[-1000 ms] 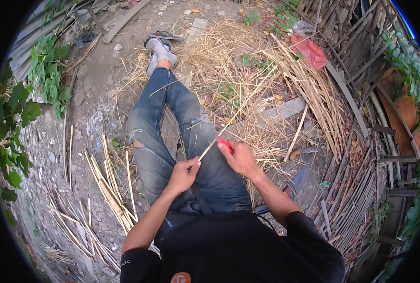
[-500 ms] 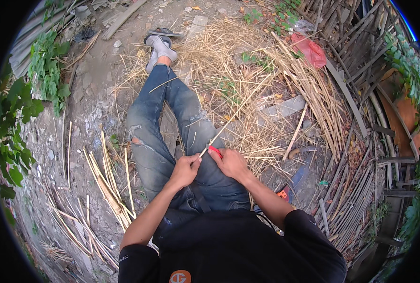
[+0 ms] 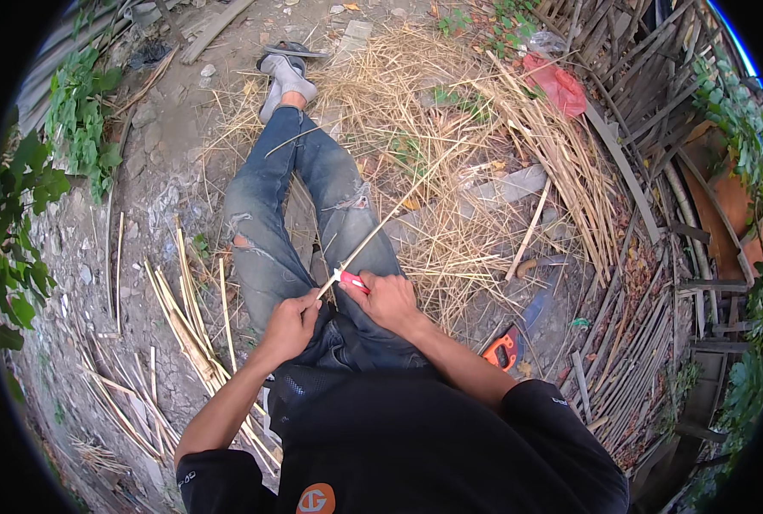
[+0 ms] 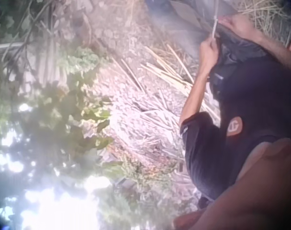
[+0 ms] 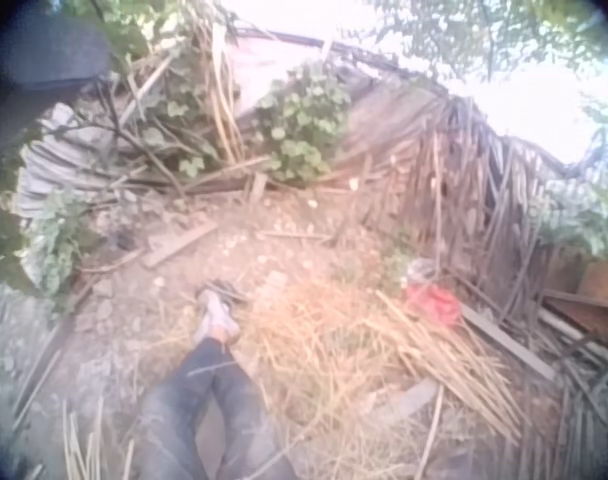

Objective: The person sits on the ground and uses a red knife to split a long bamboo stick into thin strips. They then use a machete to further split and shape the bamboo pieces.

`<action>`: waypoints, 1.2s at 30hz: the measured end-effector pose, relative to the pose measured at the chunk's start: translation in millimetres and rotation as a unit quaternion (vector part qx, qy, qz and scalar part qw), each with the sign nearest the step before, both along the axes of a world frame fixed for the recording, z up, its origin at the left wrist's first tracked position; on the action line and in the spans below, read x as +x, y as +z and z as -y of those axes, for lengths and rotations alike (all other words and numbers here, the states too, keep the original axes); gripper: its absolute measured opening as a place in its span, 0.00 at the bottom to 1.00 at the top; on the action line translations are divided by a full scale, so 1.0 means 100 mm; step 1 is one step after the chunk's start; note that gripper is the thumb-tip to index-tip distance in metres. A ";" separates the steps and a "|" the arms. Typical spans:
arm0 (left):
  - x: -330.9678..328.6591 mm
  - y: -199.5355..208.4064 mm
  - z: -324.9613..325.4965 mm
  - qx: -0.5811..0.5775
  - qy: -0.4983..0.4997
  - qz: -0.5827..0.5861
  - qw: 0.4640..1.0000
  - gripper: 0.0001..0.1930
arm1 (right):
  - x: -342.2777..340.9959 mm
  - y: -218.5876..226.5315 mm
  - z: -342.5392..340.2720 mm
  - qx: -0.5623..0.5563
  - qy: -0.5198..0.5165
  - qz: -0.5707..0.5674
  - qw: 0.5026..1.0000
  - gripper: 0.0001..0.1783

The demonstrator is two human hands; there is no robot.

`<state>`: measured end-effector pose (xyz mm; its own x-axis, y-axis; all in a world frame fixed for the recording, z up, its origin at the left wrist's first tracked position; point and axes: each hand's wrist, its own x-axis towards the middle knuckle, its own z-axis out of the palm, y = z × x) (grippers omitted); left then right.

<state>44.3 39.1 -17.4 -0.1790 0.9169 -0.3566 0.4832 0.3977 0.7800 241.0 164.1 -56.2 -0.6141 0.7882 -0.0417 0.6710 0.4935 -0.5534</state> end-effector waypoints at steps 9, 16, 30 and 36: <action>-0.19 0.37 0.76 -0.064 0.040 0.038 0.996 0.18 | 0.25 -0.08 -0.36 -0.075 -0.127 -0.027 0.989 0.33; -0.60 0.59 0.87 -0.073 -0.029 0.009 0.997 0.17 | 0.71 -0.53 -0.90 -0.010 -0.235 -0.020 0.972 0.34; -1.40 0.64 1.34 -0.131 -0.026 0.103 0.986 0.15 | 2.57 0.04 -2.76 0.100 -0.539 0.140 0.825 0.43; -1.15 0.46 1.28 -0.128 0.117 0.210 0.962 0.18 | 3.09 -0.25 -2.82 0.099 -0.513 -0.038 0.852 0.38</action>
